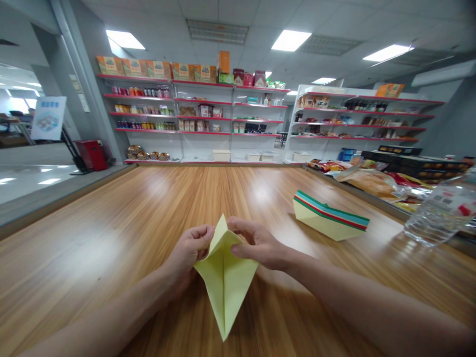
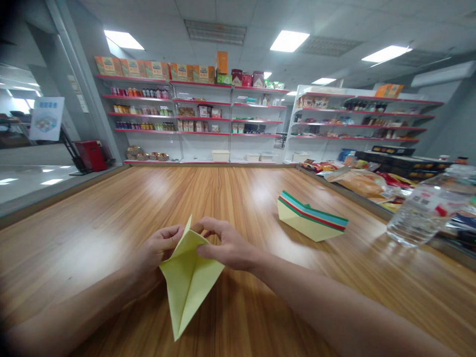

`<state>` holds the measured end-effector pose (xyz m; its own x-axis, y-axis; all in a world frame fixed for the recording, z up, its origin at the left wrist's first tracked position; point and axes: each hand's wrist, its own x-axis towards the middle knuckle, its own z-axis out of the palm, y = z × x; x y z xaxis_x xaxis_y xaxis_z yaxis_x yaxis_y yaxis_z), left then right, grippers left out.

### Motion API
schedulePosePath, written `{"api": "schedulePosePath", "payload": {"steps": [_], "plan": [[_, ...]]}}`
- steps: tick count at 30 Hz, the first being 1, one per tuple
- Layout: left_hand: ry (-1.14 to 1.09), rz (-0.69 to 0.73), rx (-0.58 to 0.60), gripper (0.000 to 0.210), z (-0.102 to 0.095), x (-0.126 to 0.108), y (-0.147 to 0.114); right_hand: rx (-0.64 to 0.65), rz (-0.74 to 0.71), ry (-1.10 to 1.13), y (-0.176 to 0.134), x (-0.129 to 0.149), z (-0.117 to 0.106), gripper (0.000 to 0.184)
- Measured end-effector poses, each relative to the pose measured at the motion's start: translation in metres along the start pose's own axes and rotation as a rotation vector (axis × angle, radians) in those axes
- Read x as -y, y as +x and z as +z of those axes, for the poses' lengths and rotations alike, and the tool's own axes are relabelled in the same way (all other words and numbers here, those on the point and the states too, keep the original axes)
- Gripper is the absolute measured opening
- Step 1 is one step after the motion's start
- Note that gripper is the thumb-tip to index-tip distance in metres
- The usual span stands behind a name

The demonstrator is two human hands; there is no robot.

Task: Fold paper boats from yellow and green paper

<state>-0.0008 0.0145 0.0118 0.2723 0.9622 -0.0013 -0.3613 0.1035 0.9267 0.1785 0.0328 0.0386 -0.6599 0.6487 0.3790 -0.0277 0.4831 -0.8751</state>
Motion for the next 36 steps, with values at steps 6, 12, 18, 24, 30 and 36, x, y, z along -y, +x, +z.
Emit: {"api": "schedulePosePath", "payload": {"steps": [6, 12, 18, 24, 30, 36], "plan": [[0.006, -0.069, 0.053, 0.034, 0.003, 0.000, -0.002, -0.021, -0.149, -0.209, 0.001, 0.017, 0.000, 0.011], [-0.019, -0.058, 0.072, 0.030, 0.004, 0.004, -0.001, -0.004, -0.169, -0.206, 0.000, 0.011, 0.000, 0.014], [-0.108, -0.097, 0.119, 0.019, 0.002, 0.000, -0.001, -0.098, -0.171, -0.211, 0.001, 0.011, 0.003, 0.019], [-0.312, -0.069, 0.374, 0.035, 0.005, -0.010, -0.007, -0.430, 0.106, -0.239, 0.005, -0.002, -0.002, 0.027], [-0.352, -0.200, 0.349, 0.040, 0.004, -0.002, -0.007, -0.347, 0.209, -0.043, 0.008, -0.024, -0.005, 0.029], [-0.329, -0.157, 0.185, 0.044, 0.003, 0.000, -0.003, -0.306, 0.371, -0.070, 0.003, -0.036, -0.003, 0.040]]}}
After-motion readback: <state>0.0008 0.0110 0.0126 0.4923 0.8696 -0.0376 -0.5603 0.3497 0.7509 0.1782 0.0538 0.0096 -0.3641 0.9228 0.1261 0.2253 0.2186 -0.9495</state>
